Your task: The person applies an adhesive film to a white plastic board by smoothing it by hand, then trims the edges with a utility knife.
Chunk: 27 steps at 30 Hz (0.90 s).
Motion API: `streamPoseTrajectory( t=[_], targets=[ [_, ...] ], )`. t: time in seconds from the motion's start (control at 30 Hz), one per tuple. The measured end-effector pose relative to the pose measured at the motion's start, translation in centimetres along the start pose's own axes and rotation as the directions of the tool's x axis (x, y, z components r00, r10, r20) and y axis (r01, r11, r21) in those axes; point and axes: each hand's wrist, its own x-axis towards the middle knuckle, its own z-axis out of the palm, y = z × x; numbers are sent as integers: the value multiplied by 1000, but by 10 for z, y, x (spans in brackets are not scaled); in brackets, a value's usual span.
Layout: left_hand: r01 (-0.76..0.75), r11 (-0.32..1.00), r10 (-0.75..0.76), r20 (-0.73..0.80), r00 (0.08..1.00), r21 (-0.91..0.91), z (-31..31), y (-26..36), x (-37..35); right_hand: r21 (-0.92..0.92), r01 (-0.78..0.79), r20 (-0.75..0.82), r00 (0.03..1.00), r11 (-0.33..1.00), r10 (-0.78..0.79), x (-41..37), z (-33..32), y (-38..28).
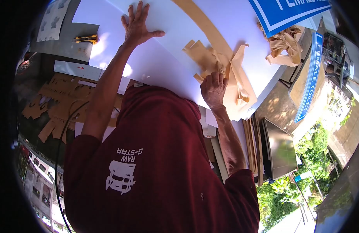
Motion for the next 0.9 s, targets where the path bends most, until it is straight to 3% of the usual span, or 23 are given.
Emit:
streamPoseTrajectory(
  t=[0.17,0.23,0.27,0.37,0.4,0.43,0.47,0.5,0.53,0.57,0.63,0.7,0.77,0.83,0.9],
  targets=[
    [1,1000,-1,-4,1000,-23,3,-3,-1,251,-184,-55,978,950,203,-31,10,28],
    [29,1000,-29,63,998,10,-4,2,0,182,-200,-68,974,963,215,-42,13,38],
    [3,999,-1,32,999,-42,-5,3,-1,186,-213,-77,970,959,231,-47,15,45],
    [-138,990,125,-259,958,-29,24,-10,-2,250,-285,-63,949,925,309,-54,21,58],
    [-122,992,110,-242,964,-36,26,-8,-7,280,-310,-52,940,909,337,-54,21,62],
    [-109,993,98,-237,967,-35,24,-8,-4,439,-490,93,859,753,504,-55,18,65],
    [-97,995,87,-227,970,-36,23,-8,-2,629,-634,258,715,449,649,-50,14,75],
    [-98,994,86,-215,973,-48,23,-7,-5,708,-703,463,538,71,704,-50,-1,81],
    [-100,993,85,-207,975,-61,22,-7,-6,755,-641,521,462,-135,718,-41,-25,80],
    [-100,992,84,-206,975,-71,21,-7,-2,829,-516,459,408,-216,789,-38,-36,88],
    [-114,991,94,-226,969,-74,25,-8,-5,718,-588,-75,467,373,881,-21,-52,82],
    [-112,992,94,-233,968,-65,23,-9,-1,593,-543,-136,660,594,739,10,-56,54],
    [-88,994,74,-206,976,-61,19,-5,-3,597,-387,-46,857,702,513,47,-48,16],
    [-92,994,78,-200,977,-59,19,-4,-4,525,-302,-12,932,796,362,82,-7,-8],
    [-95,994,81,-209,975,-61,17,-6,-2,244,-367,60,930,898,363,106,31,-26]
  ],
)
